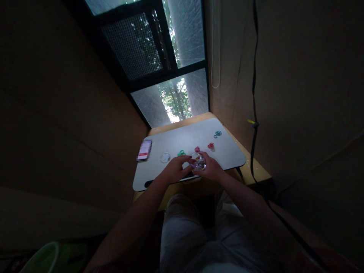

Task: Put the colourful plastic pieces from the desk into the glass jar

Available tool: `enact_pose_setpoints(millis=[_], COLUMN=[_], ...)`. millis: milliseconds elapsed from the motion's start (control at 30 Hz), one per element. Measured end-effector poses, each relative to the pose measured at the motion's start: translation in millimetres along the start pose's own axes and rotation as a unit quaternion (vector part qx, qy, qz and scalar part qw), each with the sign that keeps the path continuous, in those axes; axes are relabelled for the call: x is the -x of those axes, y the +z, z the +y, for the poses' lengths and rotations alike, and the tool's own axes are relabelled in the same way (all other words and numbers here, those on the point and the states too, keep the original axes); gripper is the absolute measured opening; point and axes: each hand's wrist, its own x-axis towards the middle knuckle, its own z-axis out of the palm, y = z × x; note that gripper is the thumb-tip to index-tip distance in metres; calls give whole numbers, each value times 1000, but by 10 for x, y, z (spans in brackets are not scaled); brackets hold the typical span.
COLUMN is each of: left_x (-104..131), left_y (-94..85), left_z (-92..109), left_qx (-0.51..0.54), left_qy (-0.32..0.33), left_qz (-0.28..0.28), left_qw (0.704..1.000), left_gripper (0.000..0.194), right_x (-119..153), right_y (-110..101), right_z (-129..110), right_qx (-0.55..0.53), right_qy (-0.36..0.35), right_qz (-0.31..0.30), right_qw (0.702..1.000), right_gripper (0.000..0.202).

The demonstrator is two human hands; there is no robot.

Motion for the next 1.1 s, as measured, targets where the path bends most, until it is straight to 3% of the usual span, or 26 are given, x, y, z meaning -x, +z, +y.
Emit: enact_pose_setpoints(millis=[300,567,767,1100], left_x=[-132,-206,-217,-225], left_y=[90,147,163,128], left_z=[-74,-115,-150,-117], left_qx=[-32,-2,-40,-54], left_qy=[-72,-128,-101,-103], left_qz=[113,122,98,106], left_qw=[991,984,989,988], left_gripper=[9,9,10,8], right_x=[-1,-3,-5,-5], right_y=[2,-16,-25,-5], right_z=[0,-28,-66,-19], right_qx=[9,1,18,19], right_qy=[1,5,13,8], right_qz=[8,-5,-9,-5], right_qw=[1000,1000,1000,1000], right_gripper=[88,88,88,89])
